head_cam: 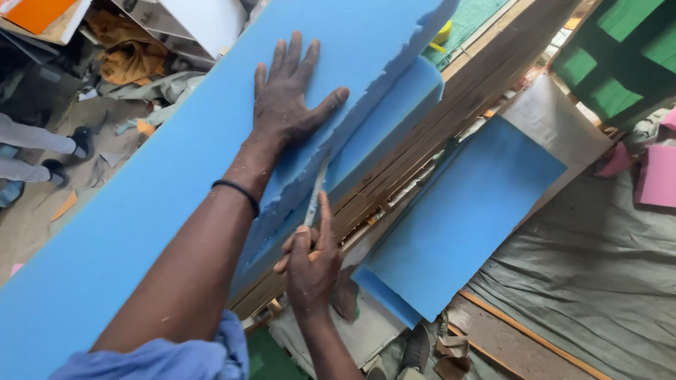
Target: Measuring and cutting blue upholstery foam to size using a tape measure and a hand saw on a workshop floor.
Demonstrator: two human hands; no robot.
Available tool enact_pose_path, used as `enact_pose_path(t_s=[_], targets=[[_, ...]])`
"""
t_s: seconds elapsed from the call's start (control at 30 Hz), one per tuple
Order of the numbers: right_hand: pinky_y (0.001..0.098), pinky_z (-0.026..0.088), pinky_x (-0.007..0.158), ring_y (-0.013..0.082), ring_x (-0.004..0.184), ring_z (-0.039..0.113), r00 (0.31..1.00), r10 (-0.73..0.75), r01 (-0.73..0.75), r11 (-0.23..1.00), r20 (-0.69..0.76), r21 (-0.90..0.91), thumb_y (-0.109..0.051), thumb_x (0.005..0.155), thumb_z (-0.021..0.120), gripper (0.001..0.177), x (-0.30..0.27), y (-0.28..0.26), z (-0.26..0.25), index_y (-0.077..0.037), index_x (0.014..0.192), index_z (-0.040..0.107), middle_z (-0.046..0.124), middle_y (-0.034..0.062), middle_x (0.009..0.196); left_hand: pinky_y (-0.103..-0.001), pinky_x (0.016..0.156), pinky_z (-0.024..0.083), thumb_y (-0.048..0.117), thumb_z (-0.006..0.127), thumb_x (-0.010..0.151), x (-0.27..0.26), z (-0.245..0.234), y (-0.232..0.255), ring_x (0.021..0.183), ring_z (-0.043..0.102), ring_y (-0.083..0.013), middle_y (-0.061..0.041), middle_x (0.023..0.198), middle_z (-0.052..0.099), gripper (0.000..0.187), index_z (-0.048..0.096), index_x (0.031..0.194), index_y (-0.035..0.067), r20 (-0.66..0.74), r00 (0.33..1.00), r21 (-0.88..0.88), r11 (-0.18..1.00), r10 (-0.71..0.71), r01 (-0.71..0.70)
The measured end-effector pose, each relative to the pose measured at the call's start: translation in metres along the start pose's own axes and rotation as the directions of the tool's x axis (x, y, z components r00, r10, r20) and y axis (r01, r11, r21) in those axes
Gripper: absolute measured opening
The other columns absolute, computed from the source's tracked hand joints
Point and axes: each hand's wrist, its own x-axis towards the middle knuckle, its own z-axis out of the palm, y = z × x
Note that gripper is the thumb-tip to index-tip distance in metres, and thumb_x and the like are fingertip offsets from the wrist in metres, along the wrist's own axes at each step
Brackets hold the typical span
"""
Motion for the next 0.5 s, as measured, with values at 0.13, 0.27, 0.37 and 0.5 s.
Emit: enact_pose_path(t_s=[0.13, 0.27, 0.37, 0.5], targets=[[0.0323, 0.066, 0.046, 0.0153, 0.049, 0.073, 0.998, 0.066, -0.066, 0.996, 0.005, 0.061, -0.020, 0.108, 0.054, 0.070, 0.004, -0.004, -0.011, -0.015, 0.177, 0.048, 0.083, 0.0083, 0.076, -0.072, 0.137, 0.018, 0.079, 0.063, 0.107, -0.089, -0.050, -0.049, 0.176, 0.025, -0.0397, -0.012, 0.191, 0.028, 0.096, 0.037, 0.185, 0.028, 0.086, 0.995, -0.060, 0.997, 0.049, -0.044], [0.0378, 0.070, 0.050, 0.0220, 0.054, 0.076, 0.998, 0.041, -0.042, 0.999, 0.051, 0.023, -0.023, 0.114, 0.048, 0.068, 0.011, -0.005, -0.016, -0.009, 0.180, 0.041, 0.085, 0.0144, 0.092, -0.067, 0.141, 0.021, 0.092, 0.060, 0.095, -0.193, -0.076, -0.091, 0.177, 0.027, -0.0367, -0.006, 0.194, 0.030, 0.109, 0.037, 0.186, 0.036, 0.132, 0.981, 0.163, 0.979, -0.146, 0.124], [0.0547, 0.067, 0.066, 0.0338, 0.064, 0.078, 0.994, -0.070, 0.059, 0.988, -0.079, -0.140, -0.033, 0.113, 0.047, 0.068, 0.013, -0.019, 0.003, -0.012, 0.178, 0.049, 0.080, 0.0191, 0.088, -0.067, 0.143, 0.018, 0.092, 0.060, 0.097, -0.180, -0.074, -0.095, 0.178, 0.023, -0.0353, -0.006, 0.196, 0.024, 0.110, 0.031, 0.187, 0.036, 0.166, 0.975, 0.152, 0.981, -0.149, 0.124], [0.0585, 0.067, 0.075, 0.0360, 0.070, 0.079, 0.966, -0.185, 0.150, 0.970, -0.181, -0.190, -0.036, 0.113, 0.045, 0.068, 0.054, 0.008, 0.024, -0.022, 0.180, 0.049, 0.081, 0.0209, 0.089, -0.065, 0.143, 0.013, 0.094, 0.056, 0.100, -0.187, -0.078, -0.089, 0.179, 0.019, -0.0337, -0.006, 0.196, 0.022, 0.109, 0.029, 0.188, 0.035, 0.164, 0.979, 0.102, 0.989, -0.123, 0.107]])
